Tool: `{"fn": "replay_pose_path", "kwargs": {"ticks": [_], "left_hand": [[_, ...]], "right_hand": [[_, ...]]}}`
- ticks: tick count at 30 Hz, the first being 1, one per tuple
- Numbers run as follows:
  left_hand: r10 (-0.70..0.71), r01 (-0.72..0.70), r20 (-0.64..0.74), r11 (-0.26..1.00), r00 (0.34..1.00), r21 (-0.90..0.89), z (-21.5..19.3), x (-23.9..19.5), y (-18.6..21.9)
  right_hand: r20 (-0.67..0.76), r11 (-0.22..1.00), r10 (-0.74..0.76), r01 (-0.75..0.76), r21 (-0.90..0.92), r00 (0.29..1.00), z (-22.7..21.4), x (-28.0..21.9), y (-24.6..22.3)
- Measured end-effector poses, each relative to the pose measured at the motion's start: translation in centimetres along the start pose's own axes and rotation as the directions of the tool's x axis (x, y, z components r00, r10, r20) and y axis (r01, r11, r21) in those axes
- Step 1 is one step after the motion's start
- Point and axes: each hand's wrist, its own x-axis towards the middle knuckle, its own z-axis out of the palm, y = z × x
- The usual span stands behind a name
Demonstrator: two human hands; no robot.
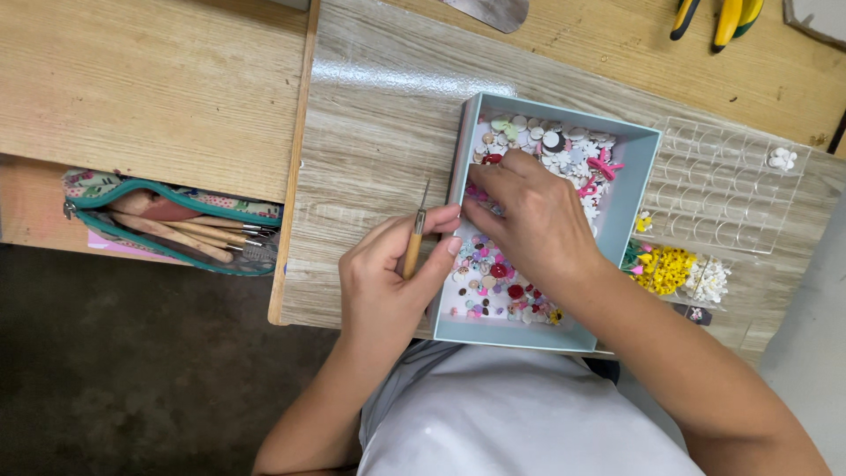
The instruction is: The person sorts small decorative items from a light blue box into a clear compartmentalized tray. They use a wooden-handled tool to pick up and place individual pieces, organizing them by type and color into separate compartments.
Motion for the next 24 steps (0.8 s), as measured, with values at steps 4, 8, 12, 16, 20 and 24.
{"fn": "replay_pose_path", "kwargs": {"ticks": [4,8,12,16,20,24], "left_hand": [[-0.003,0.003,0.012,1.000,1.000,0.012,0.1,0.0,-0.1],[0.011,-0.012,0.007,1.000,1.000,0.020,0.2,0.1,-0.3],[0.014,-0.014,0.008,1.000,1.000,0.012,0.2,0.2,-0.2],[0.009,-0.009,0.012,1.000,1.000,0.009,0.1,0.1,0.1],[0.033,-0.033,0.020,0.999,0.999,0.030,0.1,-0.1,0.8],[0.026,-0.027,0.037,1.000,0.999,0.017,0.7,-0.5,1.6]], "right_hand": [[-0.012,1.000,-0.009,0.009,0.006,1.000,0.1,-0.1,0.1],[-0.011,0.998,-0.049,0.048,-0.041,0.999,0.7,-0.2,0.3],[-0.024,0.998,-0.059,0.059,0.007,0.998,0.8,-0.3,0.6],[-0.028,0.988,0.039,-0.035,0.149,0.999,-1.2,-0.3,-0.7],[0.056,0.758,0.207,-0.196,0.622,0.977,-1.7,-2.6,0.7],[0.508,-0.076,0.226,-0.505,0.860,0.831,-2.0,-5.5,2.2]]}}
